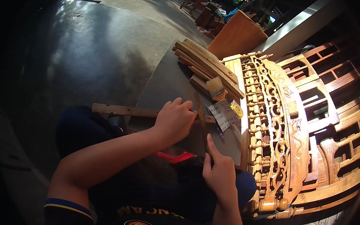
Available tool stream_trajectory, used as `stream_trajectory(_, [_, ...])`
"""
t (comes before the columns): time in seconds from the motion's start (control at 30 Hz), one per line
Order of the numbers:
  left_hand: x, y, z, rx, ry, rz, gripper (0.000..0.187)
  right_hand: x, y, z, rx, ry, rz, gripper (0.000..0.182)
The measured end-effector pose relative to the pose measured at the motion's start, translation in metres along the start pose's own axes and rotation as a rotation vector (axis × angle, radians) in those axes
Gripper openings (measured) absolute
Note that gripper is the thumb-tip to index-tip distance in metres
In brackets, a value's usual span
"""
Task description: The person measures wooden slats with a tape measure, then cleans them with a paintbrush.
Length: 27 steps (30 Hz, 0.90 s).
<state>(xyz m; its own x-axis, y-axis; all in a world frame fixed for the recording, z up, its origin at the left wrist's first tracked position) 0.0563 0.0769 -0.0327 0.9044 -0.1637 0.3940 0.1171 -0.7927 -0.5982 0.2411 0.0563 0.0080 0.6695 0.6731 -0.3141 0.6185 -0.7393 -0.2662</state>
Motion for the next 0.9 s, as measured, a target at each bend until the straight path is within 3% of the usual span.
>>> stream_trajectory(0.23, [0.003, -0.002, -0.003, -0.006, 0.007, 0.014, 0.019, 0.008, -0.033, 0.014, 0.003, 0.151, -0.008, 0.063])
stream_trajectory(0.53, [0.002, -0.001, -0.001, 0.012, 0.019, 0.027, 0.022, 0.009, -0.005, 0.007, 0.012, -0.022, 0.017, 0.064])
stream_trajectory(0.9, [0.002, -0.002, 0.000, 0.023, 0.011, 0.046, 0.023, 0.013, -0.025, 0.011, 0.024, -0.089, 0.034, 0.060])
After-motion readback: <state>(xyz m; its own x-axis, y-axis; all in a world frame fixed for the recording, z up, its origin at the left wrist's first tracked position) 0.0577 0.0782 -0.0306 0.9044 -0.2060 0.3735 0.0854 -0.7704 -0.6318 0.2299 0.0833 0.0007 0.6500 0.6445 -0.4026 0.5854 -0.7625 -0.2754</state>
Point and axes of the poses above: each hand's wrist, its own y-axis away from the middle knuckle, its own z-axis out of the palm, x = y × z, the point moved 6 cm from there along -y, towards the middle knuckle, and after that the axes turned 5 degrees about x, right-handed, at the moved point
